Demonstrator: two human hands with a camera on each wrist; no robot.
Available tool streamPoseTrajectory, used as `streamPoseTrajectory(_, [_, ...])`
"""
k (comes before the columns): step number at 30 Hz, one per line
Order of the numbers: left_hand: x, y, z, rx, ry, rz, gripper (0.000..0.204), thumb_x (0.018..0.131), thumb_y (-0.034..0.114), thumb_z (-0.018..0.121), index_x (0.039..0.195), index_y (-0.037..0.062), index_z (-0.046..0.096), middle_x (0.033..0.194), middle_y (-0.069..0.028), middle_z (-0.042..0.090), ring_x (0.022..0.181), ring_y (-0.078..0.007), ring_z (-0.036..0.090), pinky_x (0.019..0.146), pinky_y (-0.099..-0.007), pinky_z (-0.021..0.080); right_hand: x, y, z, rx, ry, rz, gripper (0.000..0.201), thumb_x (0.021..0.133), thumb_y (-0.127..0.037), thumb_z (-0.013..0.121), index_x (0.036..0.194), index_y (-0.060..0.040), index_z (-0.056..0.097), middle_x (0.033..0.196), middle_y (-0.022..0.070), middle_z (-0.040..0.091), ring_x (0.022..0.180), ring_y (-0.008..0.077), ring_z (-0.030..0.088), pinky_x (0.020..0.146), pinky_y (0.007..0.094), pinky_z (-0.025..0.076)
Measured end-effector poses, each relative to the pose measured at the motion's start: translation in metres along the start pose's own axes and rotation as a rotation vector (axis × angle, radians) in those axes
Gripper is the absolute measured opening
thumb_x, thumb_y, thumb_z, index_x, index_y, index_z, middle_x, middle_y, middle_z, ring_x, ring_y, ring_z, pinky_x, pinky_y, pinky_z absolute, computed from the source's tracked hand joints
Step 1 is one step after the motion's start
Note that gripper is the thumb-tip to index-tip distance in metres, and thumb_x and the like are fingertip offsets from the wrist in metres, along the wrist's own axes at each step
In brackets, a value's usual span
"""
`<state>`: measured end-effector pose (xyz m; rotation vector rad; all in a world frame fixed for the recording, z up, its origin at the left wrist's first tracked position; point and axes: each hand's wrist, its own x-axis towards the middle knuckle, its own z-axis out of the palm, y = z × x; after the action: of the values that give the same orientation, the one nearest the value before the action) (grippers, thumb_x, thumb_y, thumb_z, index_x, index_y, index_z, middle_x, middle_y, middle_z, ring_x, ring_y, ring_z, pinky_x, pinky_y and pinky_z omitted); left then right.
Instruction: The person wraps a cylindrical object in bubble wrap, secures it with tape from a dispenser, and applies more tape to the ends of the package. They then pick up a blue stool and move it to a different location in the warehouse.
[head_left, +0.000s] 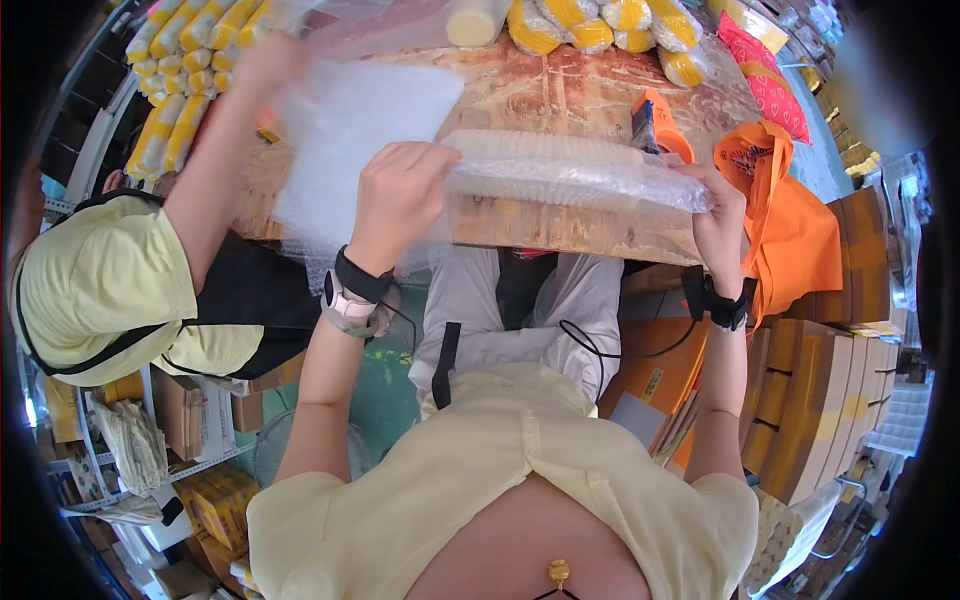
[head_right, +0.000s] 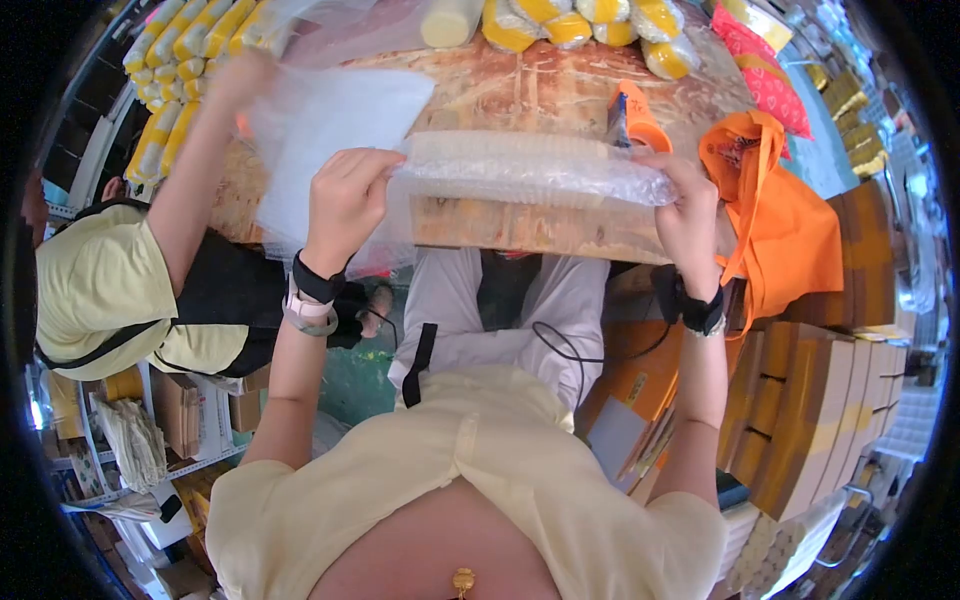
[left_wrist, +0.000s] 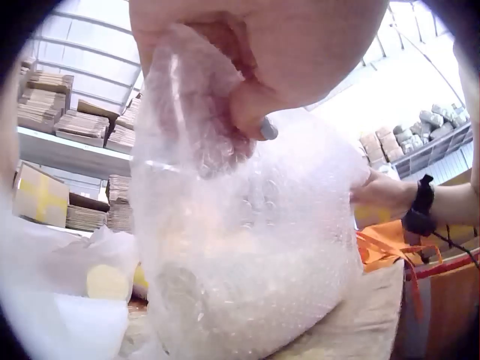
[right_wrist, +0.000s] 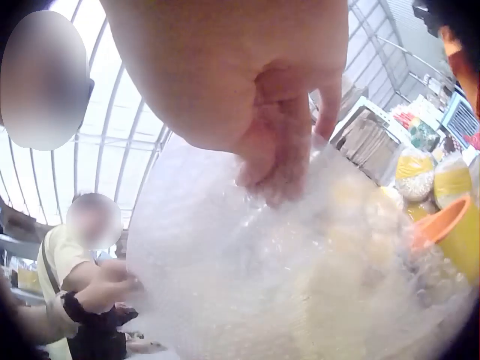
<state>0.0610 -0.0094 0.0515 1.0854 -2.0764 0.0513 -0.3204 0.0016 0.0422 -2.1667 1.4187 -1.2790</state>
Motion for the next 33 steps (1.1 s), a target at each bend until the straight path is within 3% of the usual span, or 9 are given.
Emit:
streamPoseTrajectory(4, [0.001, -0.009, -0.001, -0.395, -0.015, -0.186, 0.042, 0.077, 0.003, 0.074, 0.117, 0.0043, 0.060, 0.117, -0.0135, 0.066, 0.109, -0.0273, 0.064, 0.101, -0.0354, 0.046, 0.006, 0.019, 0.008, -0.026, -0.019, 0.218, 0.026, 0.089, 0.008, 0.045, 0.110, 0.0017, 0.060, 0.094, 0.0035, 0.067, 0.095, 0.0120, 0.062, 0.083, 0.0258, 0.047])
streamPoseTrajectory(8, [0.003, -0.044, 0.018, -0.915, -0.153, -0.292, 0.080, 0.073, 0.010, 0.083, 0.142, 0.0042, 0.042, 0.138, -0.0130, 0.056, 0.126, -0.0242, 0.053, 0.109, -0.0327, 0.038, 0.032, 0.035, 0.025, 0.307, 0.097, 0.170, 0.019, 0.094, 0.003, 0.048, 0.109, 0.0035, 0.059, 0.092, 0.0014, 0.064, 0.079, 0.0090, 0.057, 0.069, 0.0235, 0.045])
streamPoseTrajectory(13, [0.020, -0.084, 0.058, -0.740, -0.355, -0.386, 0.054, 0.081, 0.013, 0.079, 0.130, 0.0027, 0.057, 0.126, -0.0088, 0.063, 0.118, -0.0179, 0.057, 0.104, -0.0314, 0.041, 0.056, 0.069, 0.020, 0.417, -0.056, 0.426, 0.029, 0.099, -0.018, 0.059, 0.123, -0.0018, 0.060, 0.104, 0.0020, 0.065, 0.093, 0.0102, 0.061, 0.081, 0.0245, 0.049])
streamPoseTrajectory(16, [0.028, -0.091, 0.064, -0.772, -0.393, -0.442, 0.038, 0.086, 0.015, 0.075, 0.121, 0.0024, 0.064, 0.119, -0.0060, 0.066, 0.112, -0.0147, 0.058, 0.100, -0.0305, 0.043, 0.050, 0.058, 0.010, 0.600, -0.033, 0.477, 0.035, 0.094, -0.021, 0.066, 0.122, -0.0017, 0.061, 0.094, -0.0012, 0.065, 0.081, 0.0082, 0.058, 0.067, 0.0241, 0.046])
streamPoseTrajectory(20, [0.031, -0.093, 0.066, -0.883, -0.381, -0.501, 0.033, 0.089, 0.015, 0.072, 0.119, 0.0025, 0.065, 0.115, -0.0032, 0.067, 0.106, -0.0126, 0.058, 0.097, -0.0298, 0.044, 0.034, 0.072, 0.025, 0.380, -0.094, 0.153, 0.054, 0.089, -0.023, 0.072, 0.134, 0.0013, 0.054, 0.110, 0.0045, 0.067, 0.104, 0.0180, 0.061, 0.091, 0.0293, 0.046])
streamPoseTrajectory(23, [0.031, -0.088, 0.063, -0.893, -0.358, -0.497, 0.033, 0.089, 0.014, 0.071, 0.119, 0.0021, 0.064, 0.115, -0.0044, 0.068, 0.108, -0.0139, 0.059, 0.099, -0.0300, 0.043, 0.038, 0.065, 0.036, 0.299, -0.239, 0.291, 0.054, 0.087, -0.021, 0.073, 0.134, 0.0012, 0.056, 0.121, 0.0093, 0.066, 0.122, 0.0239, 0.055, 0.107, 0.0324, 0.039])
streamPoseTrajectory(25, [0.027, -0.085, 0.058, -0.887, -0.388, -0.421, 0.034, 0.088, 0.014, 0.072, 0.119, 0.0022, 0.065, 0.118, -0.0063, 0.066, 0.111, -0.0150, 0.058, 0.100, -0.0303, 0.043, 0.046, 0.036, 0.025, 0.313, -0.419, 0.520, 0.048, 0.088, -0.019, 0.071, 0.131, 0.0004, 0.060, 0.125, 0.0111, 0.065, 0.128, 0.0252, 0.051, 0.112, 0.0326, 0.034])
streamPoseTrajectory(29, [0.027, -0.091, 0.053, -1.022, -0.509, -0.458, 0.026, 0.086, 0.009, 0.071, 0.111, 0.0031, 0.069, 0.130, -0.0111, 0.061, 0.122, -0.0186, 0.054, 0.104, -0.0318, 0.041, 0.045, 0.058, 0.033, 0.569, -0.345, 0.224, 0.021, 0.087, -0.012, 0.067, 0.106, -0.0016, 0.071, 0.125, 0.0146, 0.066, 0.130, 0.0282, 0.050, 0.112, 0.0373, 0.033])
streamPoseTrajectory(33, [0.027, -0.108, 0.058, -0.958, -0.540, -0.208, 0.010, 0.081, 0.004, 0.070, 0.091, 0.0038, 0.072, 0.138, -0.0142, 0.056, 0.132, -0.0233, 0.048, 0.106, -0.0346, 0.039, 0.039, 0.085, 0.036, 0.670, -0.390, 0.063, 0.012, 0.082, -0.010, 0.065, 0.085, -0.0016, 0.073, 0.130, 0.0185, 0.063, 0.135, 0.0304, 0.048, 0.111, 0.0406, 0.034])
